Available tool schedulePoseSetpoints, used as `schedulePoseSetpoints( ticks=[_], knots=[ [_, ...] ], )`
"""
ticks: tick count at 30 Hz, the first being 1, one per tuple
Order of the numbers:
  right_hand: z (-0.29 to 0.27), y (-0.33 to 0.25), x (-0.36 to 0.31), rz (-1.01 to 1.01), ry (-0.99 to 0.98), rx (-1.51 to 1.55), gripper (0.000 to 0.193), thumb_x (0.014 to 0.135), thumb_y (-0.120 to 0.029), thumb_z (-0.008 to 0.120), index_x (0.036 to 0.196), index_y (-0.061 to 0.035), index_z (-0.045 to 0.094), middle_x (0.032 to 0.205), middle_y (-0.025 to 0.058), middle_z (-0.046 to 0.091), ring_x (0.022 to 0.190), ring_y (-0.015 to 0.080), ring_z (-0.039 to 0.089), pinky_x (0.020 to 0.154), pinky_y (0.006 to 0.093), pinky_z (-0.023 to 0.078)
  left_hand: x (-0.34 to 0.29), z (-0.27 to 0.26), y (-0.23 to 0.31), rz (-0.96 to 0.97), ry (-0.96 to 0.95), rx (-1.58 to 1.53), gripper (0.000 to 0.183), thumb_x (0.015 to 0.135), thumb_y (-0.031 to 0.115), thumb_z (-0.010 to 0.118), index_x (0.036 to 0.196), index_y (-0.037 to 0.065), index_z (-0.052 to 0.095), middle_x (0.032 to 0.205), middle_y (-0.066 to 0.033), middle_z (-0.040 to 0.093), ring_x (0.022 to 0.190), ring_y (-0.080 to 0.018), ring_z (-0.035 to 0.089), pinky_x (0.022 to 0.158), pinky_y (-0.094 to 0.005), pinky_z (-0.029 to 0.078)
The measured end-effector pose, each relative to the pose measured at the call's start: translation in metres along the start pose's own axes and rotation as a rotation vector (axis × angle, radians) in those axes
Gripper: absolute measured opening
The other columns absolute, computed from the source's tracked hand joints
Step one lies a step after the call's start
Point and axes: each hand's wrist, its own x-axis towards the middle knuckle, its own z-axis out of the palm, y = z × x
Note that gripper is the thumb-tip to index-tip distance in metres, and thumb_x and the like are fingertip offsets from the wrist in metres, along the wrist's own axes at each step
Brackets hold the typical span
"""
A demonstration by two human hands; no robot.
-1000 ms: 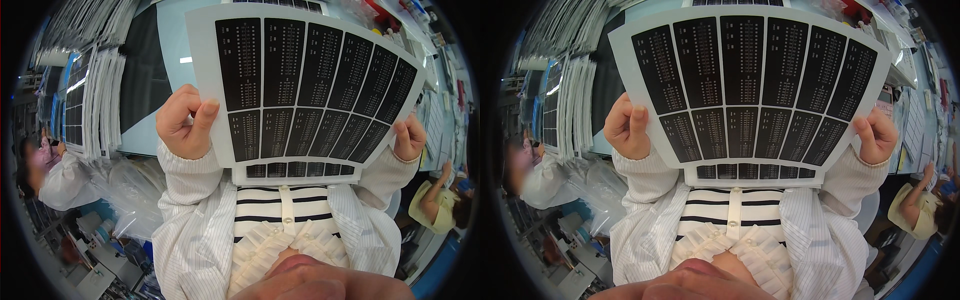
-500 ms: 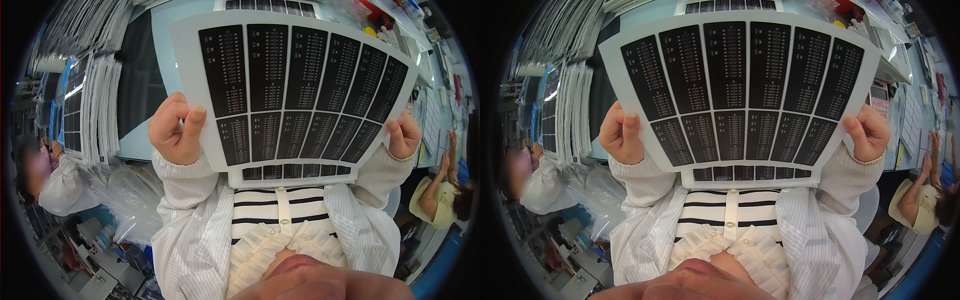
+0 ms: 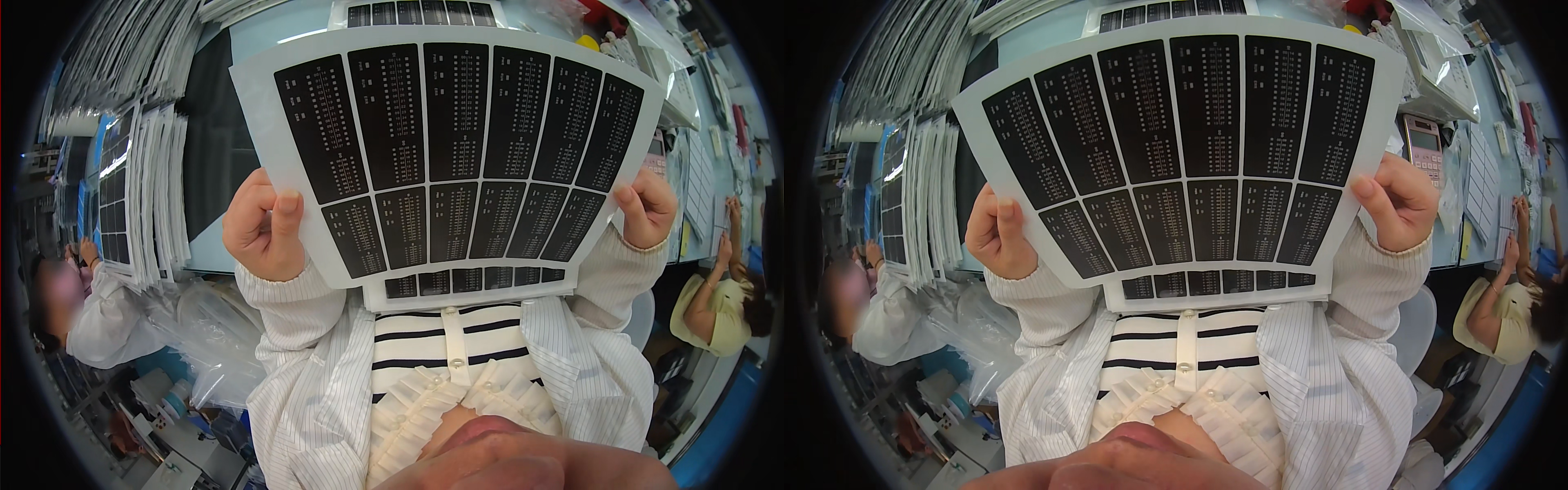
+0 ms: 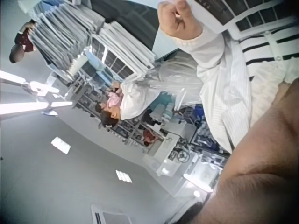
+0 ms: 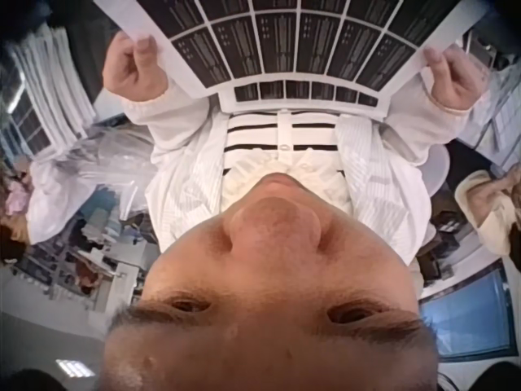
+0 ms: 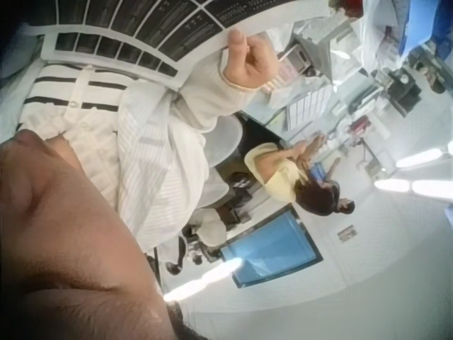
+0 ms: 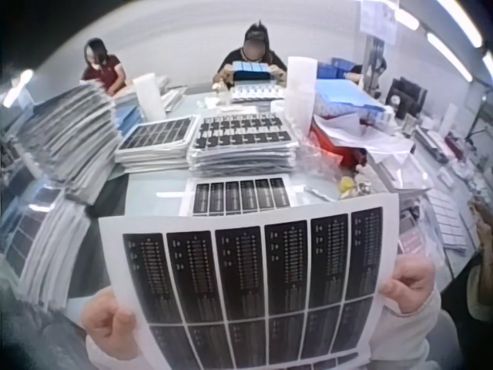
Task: Removing protective plastic film from flexible solar panel sheets and inspecting them for defects.
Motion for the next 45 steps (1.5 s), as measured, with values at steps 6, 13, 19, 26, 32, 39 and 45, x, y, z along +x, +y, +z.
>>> schedulePoseSetpoints(
  ticks=[6, 13, 19, 26, 32, 39, 45],
  knots=[
    [0.001, 0.000, 0.001, -0.005, -0.012, 0.012, 0.018, 0.081, -0.011, 0.060, 0.074, 0.0060, 0.060, 0.075, 0.0119, 0.063, 0.060, 0.0139, 0.057, 0.054, 0.0233, 0.041, -0.001, -0.002, -0.002, 0.002, 0.010, -0.004, 0.020, 0.082, 0.008, 0.060, 0.067, -0.003, 0.052, 0.066, -0.0087, 0.056, 0.053, -0.0091, 0.045, 0.048, -0.0201, 0.032],
    [0.002, 0.000, 0.002, -0.001, -0.017, 0.034, 0.018, 0.081, -0.011, 0.060, 0.075, 0.0063, 0.060, 0.077, 0.0126, 0.063, 0.060, 0.0141, 0.057, 0.055, 0.0232, 0.042, -0.002, -0.003, -0.004, 0.016, 0.022, -0.011, 0.020, 0.083, 0.009, 0.059, 0.067, -0.002, 0.052, 0.067, -0.0093, 0.057, 0.053, -0.0092, 0.046, 0.049, -0.0203, 0.033],
    [0.005, -0.001, 0.003, -0.011, -0.011, 0.035, 0.019, 0.081, -0.012, 0.061, 0.074, 0.0059, 0.061, 0.077, 0.0133, 0.063, 0.060, 0.0147, 0.058, 0.054, 0.0235, 0.042, -0.002, -0.003, -0.003, 0.017, 0.022, 0.011, 0.021, 0.084, 0.010, 0.058, 0.067, -0.002, 0.052, 0.068, -0.0096, 0.058, 0.054, -0.0087, 0.047, 0.050, -0.0199, 0.033],
    [0.005, -0.002, 0.006, -0.012, -0.043, 0.028, 0.019, 0.081, -0.013, 0.060, 0.072, 0.0047, 0.061, 0.076, 0.0136, 0.063, 0.059, 0.0155, 0.058, 0.053, 0.0234, 0.041, -0.002, -0.006, -0.005, 0.011, 0.025, -0.007, 0.022, 0.085, 0.010, 0.056, 0.067, -0.003, 0.051, 0.071, -0.0101, 0.058, 0.055, -0.0081, 0.046, 0.051, -0.0195, 0.033],
    [0.007, -0.002, 0.006, -0.022, -0.062, 0.056, 0.017, 0.081, -0.011, 0.060, 0.073, 0.0046, 0.061, 0.075, 0.0136, 0.063, 0.059, 0.0155, 0.058, 0.053, 0.0234, 0.041, -0.004, -0.007, -0.004, -0.014, 0.043, 0.002, 0.023, 0.086, 0.011, 0.056, 0.067, -0.003, 0.051, 0.070, -0.0099, 0.057, 0.055, -0.0076, 0.045, 0.051, -0.0192, 0.032],
    [0.009, -0.002, 0.005, -0.020, -0.048, 0.065, 0.017, 0.081, -0.010, 0.060, 0.072, 0.0043, 0.061, 0.074, 0.0133, 0.064, 0.059, 0.0155, 0.058, 0.053, 0.0229, 0.042, -0.004, -0.007, -0.004, -0.010, 0.026, 0.020, 0.024, 0.086, 0.011, 0.055, 0.067, -0.003, 0.050, 0.071, -0.0105, 0.058, 0.055, -0.0076, 0.045, 0.052, -0.0192, 0.032],
    [0.010, 0.001, 0.005, -0.053, -0.053, 0.057, 0.017, 0.080, -0.010, 0.060, 0.070, 0.0037, 0.060, 0.072, 0.0131, 0.063, 0.056, 0.0152, 0.057, 0.052, 0.0228, 0.041, -0.004, -0.009, -0.001, -0.006, 0.030, 0.042, 0.024, 0.086, 0.010, 0.054, 0.066, -0.003, 0.050, 0.071, -0.0102, 0.057, 0.054, -0.0072, 0.044, 0.051, -0.0193, 0.032]
  ],
)
